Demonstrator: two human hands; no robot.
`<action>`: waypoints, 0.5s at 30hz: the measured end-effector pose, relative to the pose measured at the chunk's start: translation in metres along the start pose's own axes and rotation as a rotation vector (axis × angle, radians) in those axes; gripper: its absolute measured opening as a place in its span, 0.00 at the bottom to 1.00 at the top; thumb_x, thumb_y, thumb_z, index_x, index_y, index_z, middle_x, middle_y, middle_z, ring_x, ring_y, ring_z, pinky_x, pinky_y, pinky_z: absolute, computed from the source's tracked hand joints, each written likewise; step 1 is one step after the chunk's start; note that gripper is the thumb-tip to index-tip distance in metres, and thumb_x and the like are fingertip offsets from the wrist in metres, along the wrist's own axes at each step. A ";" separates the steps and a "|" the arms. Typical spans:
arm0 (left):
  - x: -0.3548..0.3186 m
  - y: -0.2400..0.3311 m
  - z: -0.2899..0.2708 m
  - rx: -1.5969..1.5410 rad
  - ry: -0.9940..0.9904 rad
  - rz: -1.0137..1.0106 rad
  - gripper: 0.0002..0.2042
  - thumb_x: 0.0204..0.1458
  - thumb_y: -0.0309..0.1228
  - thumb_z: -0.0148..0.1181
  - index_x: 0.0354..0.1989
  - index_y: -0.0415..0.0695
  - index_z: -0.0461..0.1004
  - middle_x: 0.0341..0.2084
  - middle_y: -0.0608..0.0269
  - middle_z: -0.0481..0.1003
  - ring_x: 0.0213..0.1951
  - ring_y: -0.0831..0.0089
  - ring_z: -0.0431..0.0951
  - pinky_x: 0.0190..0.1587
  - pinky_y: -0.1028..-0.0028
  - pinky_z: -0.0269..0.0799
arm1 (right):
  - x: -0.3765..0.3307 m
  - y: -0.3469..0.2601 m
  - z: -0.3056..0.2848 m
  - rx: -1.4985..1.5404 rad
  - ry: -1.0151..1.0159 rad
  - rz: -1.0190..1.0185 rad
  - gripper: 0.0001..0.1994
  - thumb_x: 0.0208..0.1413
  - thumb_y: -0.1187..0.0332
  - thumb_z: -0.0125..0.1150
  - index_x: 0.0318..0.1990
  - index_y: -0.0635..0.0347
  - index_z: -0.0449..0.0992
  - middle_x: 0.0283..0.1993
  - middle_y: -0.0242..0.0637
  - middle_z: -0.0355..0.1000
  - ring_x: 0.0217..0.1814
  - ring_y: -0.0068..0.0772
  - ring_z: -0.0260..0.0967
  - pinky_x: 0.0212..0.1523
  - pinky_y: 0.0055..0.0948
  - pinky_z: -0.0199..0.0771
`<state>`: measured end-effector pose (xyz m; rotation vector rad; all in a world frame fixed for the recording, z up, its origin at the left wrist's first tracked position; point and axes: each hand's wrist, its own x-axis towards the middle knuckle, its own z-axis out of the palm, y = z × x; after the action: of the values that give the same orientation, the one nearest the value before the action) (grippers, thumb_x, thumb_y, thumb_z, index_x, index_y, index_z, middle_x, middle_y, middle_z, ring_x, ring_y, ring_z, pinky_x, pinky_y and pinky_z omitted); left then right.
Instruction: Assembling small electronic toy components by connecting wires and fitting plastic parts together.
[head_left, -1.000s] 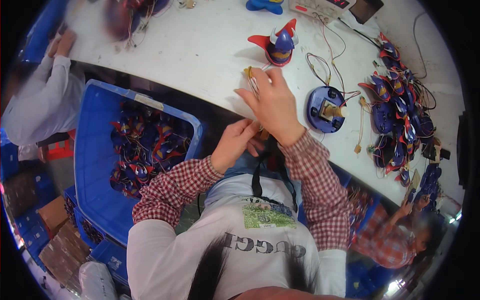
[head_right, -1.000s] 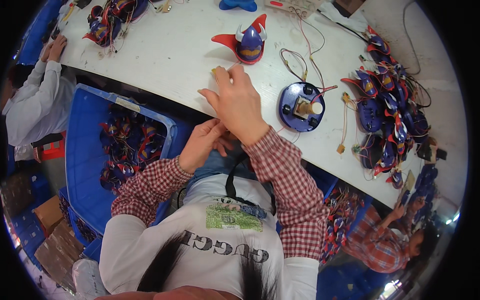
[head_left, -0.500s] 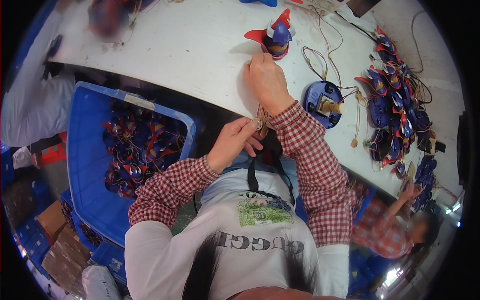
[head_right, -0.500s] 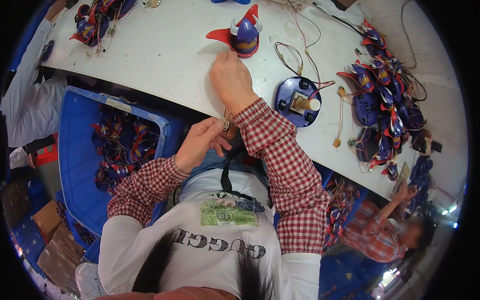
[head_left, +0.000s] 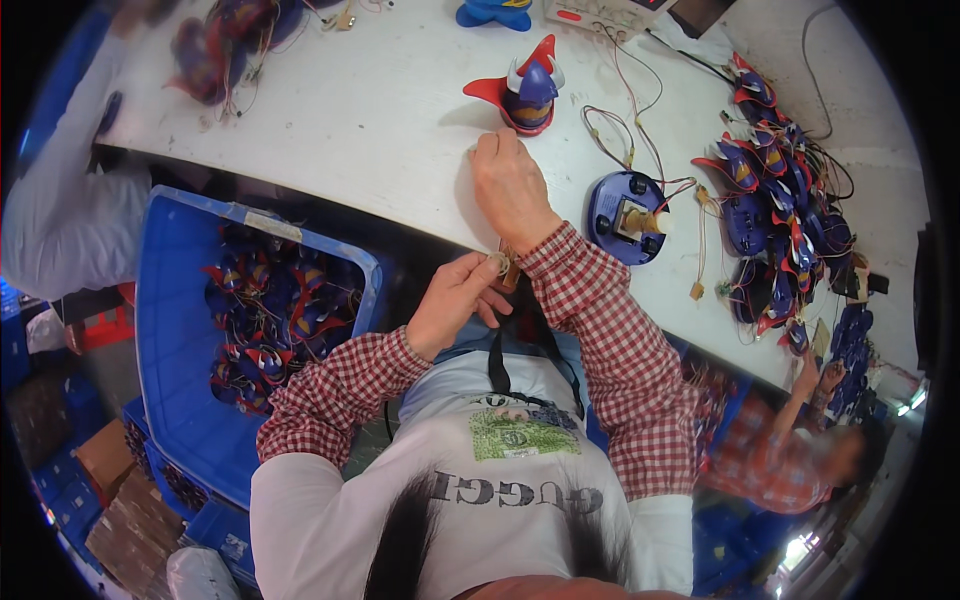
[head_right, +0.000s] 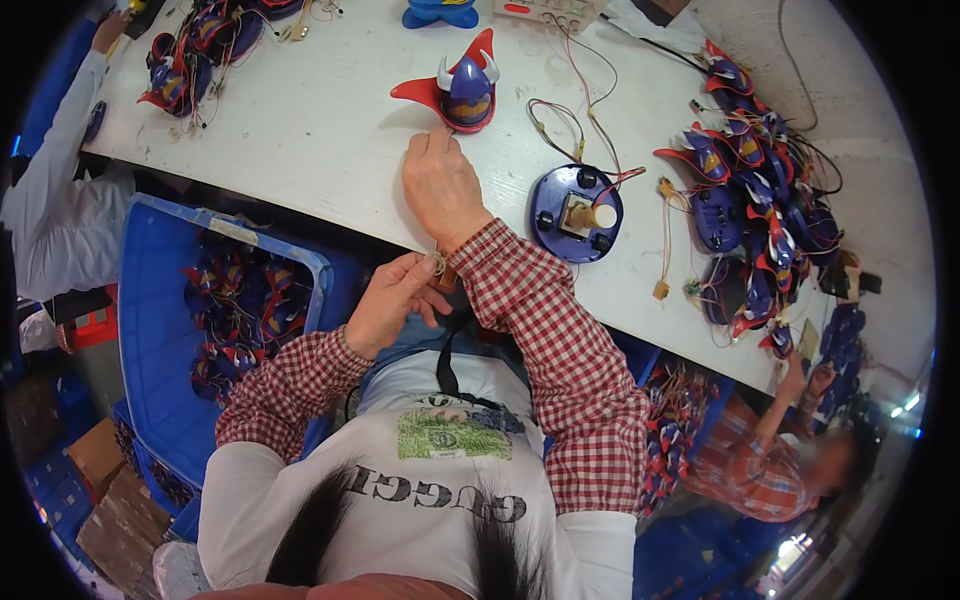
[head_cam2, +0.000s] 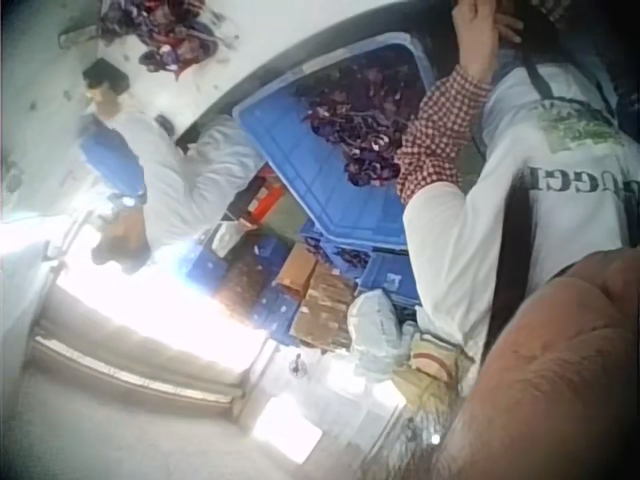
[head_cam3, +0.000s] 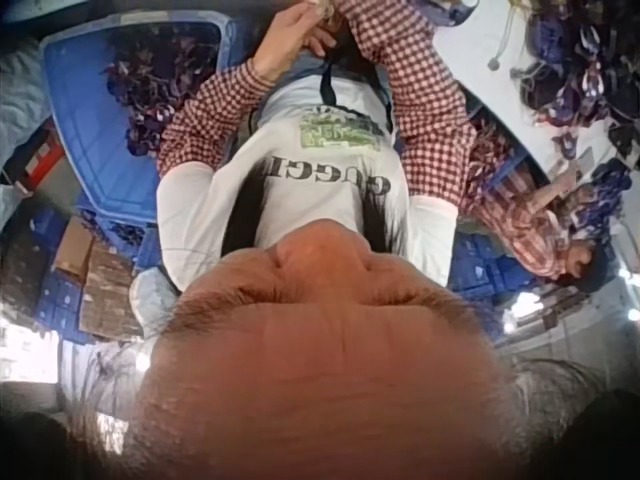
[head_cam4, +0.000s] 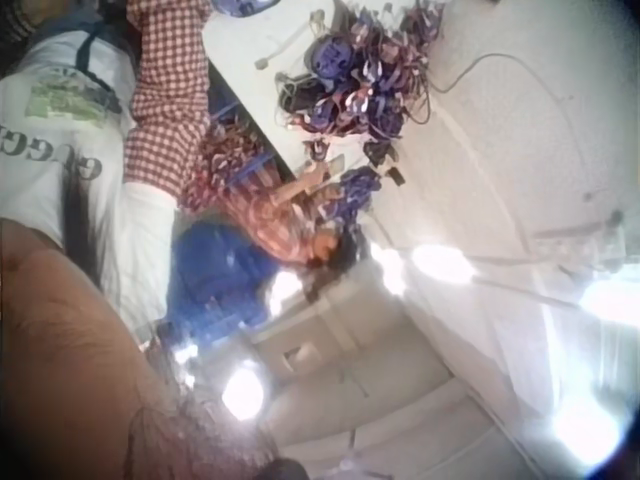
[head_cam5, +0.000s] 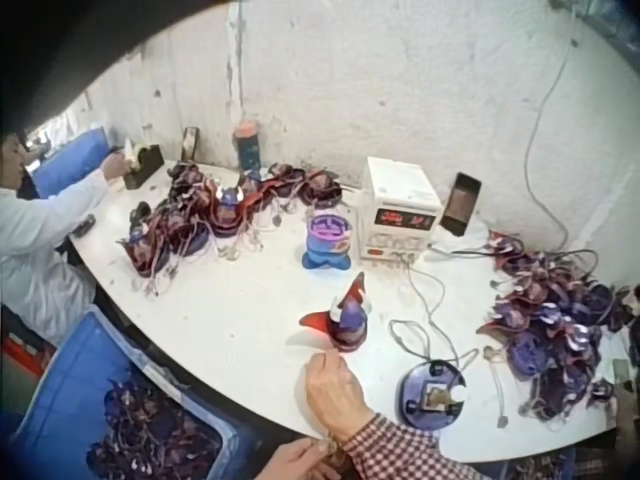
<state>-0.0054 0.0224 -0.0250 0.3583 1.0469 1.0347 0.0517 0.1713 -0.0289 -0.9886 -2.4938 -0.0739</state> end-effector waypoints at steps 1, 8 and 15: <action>0.000 0.000 0.000 0.003 0.001 0.002 0.14 0.62 0.38 0.50 0.41 0.37 0.70 0.33 0.56 0.75 0.27 0.70 0.77 0.24 0.78 0.72 | 0.000 0.000 0.000 0.004 0.002 -0.005 0.05 0.46 0.77 0.53 0.32 0.69 0.69 0.33 0.50 0.65 0.28 0.39 0.68 0.27 0.27 0.75; 0.001 0.000 0.001 -0.007 0.021 0.007 0.14 0.61 0.36 0.50 0.40 0.35 0.70 0.32 0.54 0.74 0.25 0.70 0.76 0.22 0.80 0.72 | -0.002 -0.002 -0.003 0.044 0.029 0.029 0.06 0.49 0.74 0.56 0.33 0.66 0.68 0.33 0.47 0.64 0.29 0.39 0.67 0.28 0.28 0.73; 0.000 0.000 0.000 0.001 0.015 0.008 0.14 0.61 0.37 0.50 0.40 0.35 0.70 0.32 0.54 0.75 0.25 0.71 0.76 0.21 0.80 0.71 | -0.010 -0.004 -0.006 0.087 0.039 0.127 0.09 0.51 0.69 0.60 0.34 0.63 0.67 0.33 0.42 0.64 0.30 0.38 0.68 0.28 0.30 0.73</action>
<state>-0.0051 0.0229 -0.0247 0.3563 1.0601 1.0455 0.0584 0.1608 -0.0270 -1.0955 -2.3719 0.0540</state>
